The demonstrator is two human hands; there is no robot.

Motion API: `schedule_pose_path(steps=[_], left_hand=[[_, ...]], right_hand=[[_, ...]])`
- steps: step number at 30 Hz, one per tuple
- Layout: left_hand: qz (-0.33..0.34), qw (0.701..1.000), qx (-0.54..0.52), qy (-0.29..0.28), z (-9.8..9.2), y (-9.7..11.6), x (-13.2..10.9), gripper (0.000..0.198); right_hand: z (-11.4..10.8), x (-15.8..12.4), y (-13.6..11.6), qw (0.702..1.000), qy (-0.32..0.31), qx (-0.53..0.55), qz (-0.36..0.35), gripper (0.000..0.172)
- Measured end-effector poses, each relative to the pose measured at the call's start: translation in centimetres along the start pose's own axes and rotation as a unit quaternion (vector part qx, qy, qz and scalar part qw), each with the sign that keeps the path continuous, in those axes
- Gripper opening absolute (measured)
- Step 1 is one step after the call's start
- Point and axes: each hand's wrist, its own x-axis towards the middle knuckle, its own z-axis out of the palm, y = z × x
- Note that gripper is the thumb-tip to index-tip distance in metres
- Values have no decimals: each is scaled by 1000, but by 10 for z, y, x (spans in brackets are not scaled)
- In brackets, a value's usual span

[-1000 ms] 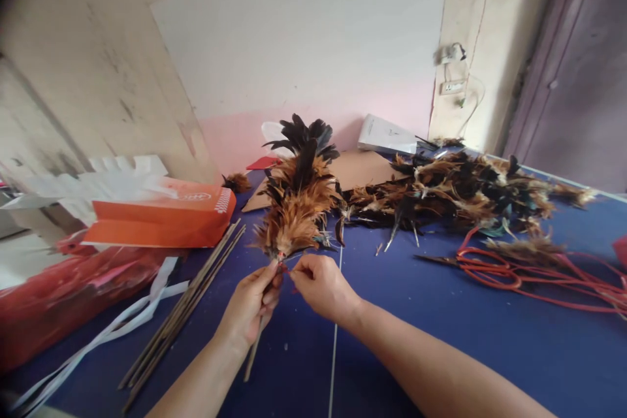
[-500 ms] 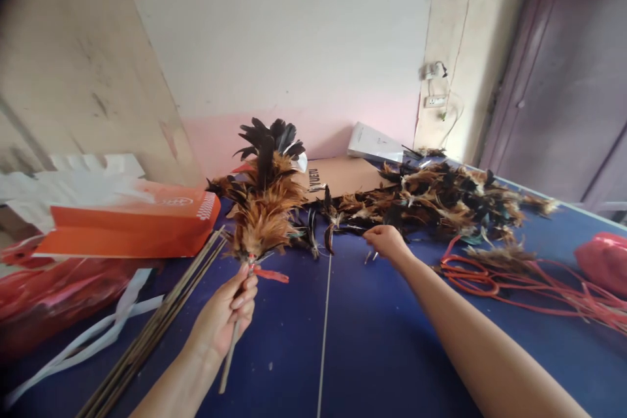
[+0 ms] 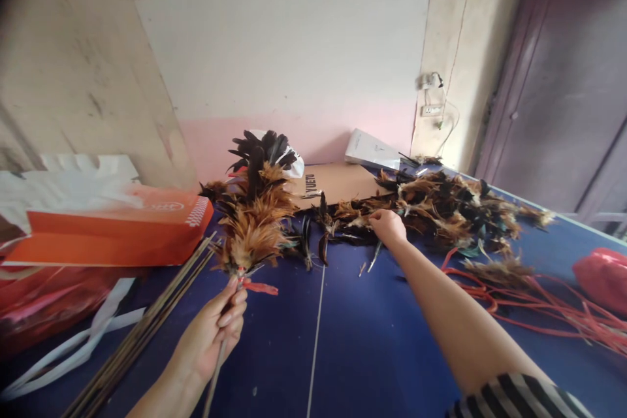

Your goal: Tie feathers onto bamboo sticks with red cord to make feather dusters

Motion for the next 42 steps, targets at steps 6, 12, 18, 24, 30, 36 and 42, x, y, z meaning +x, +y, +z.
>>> schedule_pose_path(steps=[6,12,18,24,30,36,42], left_hand=[[-5,999,33,-5,-4,-3,5,23],[-18,995,103,0,-4,-4,5,32],[1,995,104,2,-3,-1,5,31],[58,993,102,25,0,-6,4,30],[55,991,121,34,3,-10,1,30],[79,989,124,30,0,-12,1,31],[86,987,132,34,5,-12,-2,36]], right_hand=[[28,18,-22,997,38,-61,-36,27],[56,30,-33,997,33,-34,-60,30],[48,41,-44,993,42,107,-17,15],[0,26,-65,930,12,366,38,23],[-34,-34,-73,859,-103,494,83,8],[-29,-78,-67,881,-166,432,95,18],[-17,-91,-48,989,-54,85,-107,21]])
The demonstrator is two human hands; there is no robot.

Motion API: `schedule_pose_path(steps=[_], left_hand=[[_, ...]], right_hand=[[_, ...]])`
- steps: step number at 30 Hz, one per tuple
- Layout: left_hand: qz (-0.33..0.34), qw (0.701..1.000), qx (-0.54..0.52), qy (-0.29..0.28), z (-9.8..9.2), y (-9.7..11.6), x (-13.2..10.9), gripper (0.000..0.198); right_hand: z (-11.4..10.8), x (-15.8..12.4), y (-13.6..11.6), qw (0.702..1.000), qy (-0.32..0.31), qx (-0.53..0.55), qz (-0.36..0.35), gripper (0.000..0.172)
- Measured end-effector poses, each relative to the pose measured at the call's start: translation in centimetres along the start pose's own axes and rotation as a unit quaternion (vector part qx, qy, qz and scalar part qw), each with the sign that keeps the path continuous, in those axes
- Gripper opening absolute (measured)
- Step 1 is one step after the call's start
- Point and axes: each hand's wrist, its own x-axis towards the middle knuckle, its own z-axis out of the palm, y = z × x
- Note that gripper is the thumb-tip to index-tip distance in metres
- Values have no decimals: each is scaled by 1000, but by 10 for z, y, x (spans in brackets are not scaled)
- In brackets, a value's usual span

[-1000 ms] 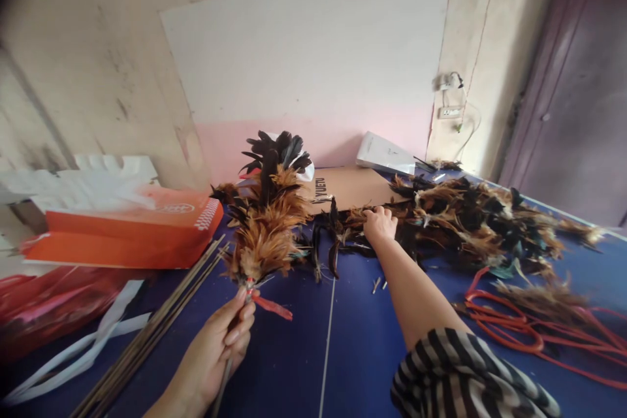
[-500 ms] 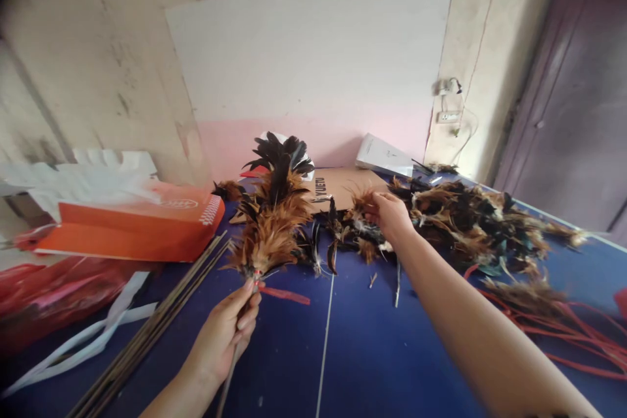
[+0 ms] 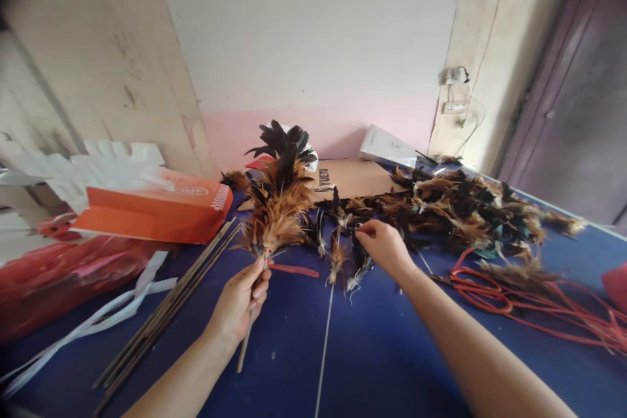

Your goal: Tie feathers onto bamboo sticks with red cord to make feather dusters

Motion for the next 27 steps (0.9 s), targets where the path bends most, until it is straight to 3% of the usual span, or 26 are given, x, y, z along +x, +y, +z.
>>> schedule_pose_path(steps=[4,8,12,16,19,21,22,24,25,27], left_hand=[[-12,1000,17,-3,2,1,-2,38],[0,1000,13,1,4,0,-4,39],[35,999,5,3,4,-2,-6,35],[55,998,2,-6,3,-3,-6,32],[64,998,5,-9,3,-3,-6,30],[74,997,6,-12,5,-3,-7,29],[76,997,9,-14,5,-3,-8,28],[72,997,20,-19,8,-3,-10,28],[67,997,27,-22,9,-3,-11,29],[60,997,43,-29,12,-3,-13,30]], right_hand=[[18,-14,-9,985,-122,-123,-22,35],[42,-30,-31,964,-160,-206,-47,43],[56,-35,-38,964,-168,-203,-26,28],[54,-24,-20,979,-176,-103,16,9],[37,-13,-11,983,-176,-35,42,18],[22,-13,-19,980,-158,104,70,25],[16,-16,-27,963,-150,206,84,26],[9,-27,-50,890,-156,416,98,26],[10,-35,-62,861,-169,470,93,26],[19,-51,-83,839,-188,504,85,27]])
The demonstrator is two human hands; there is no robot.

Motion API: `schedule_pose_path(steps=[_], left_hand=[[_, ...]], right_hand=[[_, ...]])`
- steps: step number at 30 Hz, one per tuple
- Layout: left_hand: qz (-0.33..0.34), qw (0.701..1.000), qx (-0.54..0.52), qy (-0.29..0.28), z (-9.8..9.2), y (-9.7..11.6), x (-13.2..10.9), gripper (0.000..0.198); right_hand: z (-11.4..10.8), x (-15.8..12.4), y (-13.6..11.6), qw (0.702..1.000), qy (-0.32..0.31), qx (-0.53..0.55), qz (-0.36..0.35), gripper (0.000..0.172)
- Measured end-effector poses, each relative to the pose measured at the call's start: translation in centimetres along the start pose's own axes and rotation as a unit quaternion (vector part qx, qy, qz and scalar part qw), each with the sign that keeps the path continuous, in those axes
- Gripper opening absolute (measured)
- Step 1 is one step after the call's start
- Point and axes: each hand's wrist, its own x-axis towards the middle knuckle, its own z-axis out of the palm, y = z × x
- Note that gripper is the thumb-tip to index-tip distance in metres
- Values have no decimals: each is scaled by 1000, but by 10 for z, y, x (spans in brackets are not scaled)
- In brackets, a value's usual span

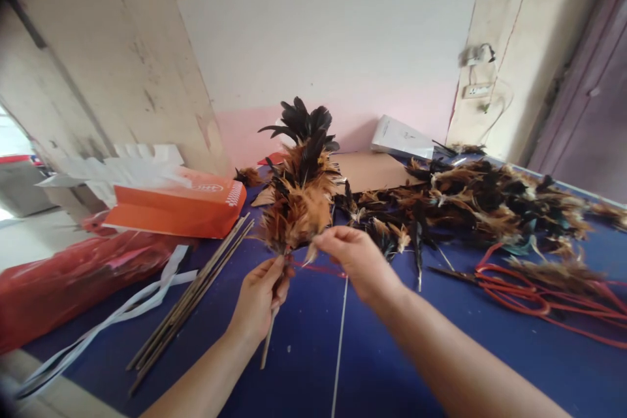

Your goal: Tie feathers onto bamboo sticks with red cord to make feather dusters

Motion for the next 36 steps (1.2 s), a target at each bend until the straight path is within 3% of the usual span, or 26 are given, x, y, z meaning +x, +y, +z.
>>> schedule_pose_path(steps=[4,9,19,30,36], left_hand=[[4,1000,25,-16,4,1,-5,31],[-9,999,35,-19,8,3,-10,32],[8,999,31,-39,6,1,-10,30],[-8,998,48,-46,8,3,-14,31],[-9,997,57,-45,9,3,-15,34]], right_hand=[[28,-4,23,1000,-10,14,-5,28],[26,3,45,999,-17,-6,-45,27],[30,-2,37,998,-36,36,-48,23],[32,0,53,997,19,5,-77,25],[35,-1,55,997,17,64,-25,29]])
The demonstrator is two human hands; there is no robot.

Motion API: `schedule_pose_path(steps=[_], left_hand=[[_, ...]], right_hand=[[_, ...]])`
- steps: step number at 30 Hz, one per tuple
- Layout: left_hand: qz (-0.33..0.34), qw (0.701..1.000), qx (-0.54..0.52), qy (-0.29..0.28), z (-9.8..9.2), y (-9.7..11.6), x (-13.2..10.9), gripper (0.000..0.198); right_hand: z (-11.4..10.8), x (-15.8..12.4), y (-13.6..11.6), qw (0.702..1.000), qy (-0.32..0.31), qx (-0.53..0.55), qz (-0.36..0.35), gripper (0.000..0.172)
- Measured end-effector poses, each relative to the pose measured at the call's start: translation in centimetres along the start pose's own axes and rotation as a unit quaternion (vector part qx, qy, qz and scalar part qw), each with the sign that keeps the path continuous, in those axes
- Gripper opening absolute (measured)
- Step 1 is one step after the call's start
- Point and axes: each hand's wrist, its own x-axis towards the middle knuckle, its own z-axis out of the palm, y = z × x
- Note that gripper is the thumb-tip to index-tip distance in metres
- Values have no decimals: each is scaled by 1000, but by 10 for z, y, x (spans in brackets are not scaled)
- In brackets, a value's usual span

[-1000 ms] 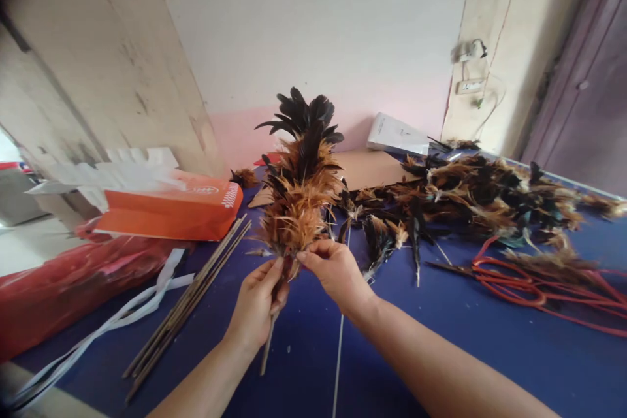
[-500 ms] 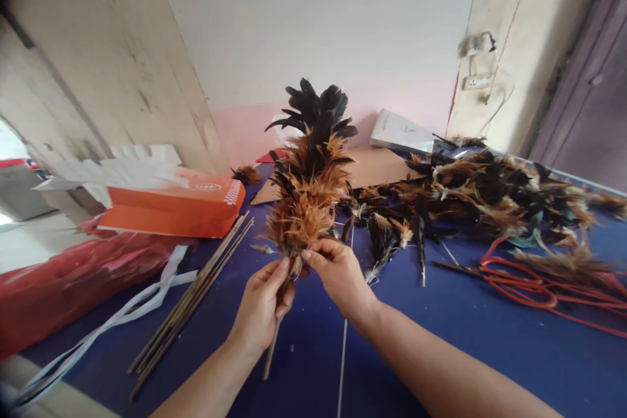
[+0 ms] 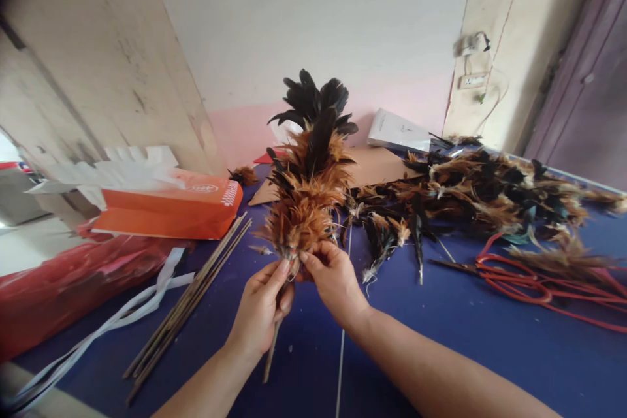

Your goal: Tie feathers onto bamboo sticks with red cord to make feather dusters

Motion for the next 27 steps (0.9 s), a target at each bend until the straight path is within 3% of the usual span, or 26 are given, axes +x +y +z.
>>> schedule_pose_path(steps=[11,17,27], left_hand=[[72,993,97,5,-2,-5,0,33],[26,998,57,12,0,-4,0,30],[-42,994,-70,-79,-5,2,2,23]], right_hand=[[4,-3,-6,998,23,-30,-52,30],[2,-4,-4,996,45,-52,-53,29],[-1,-4,0,997,63,-5,-51,24]])
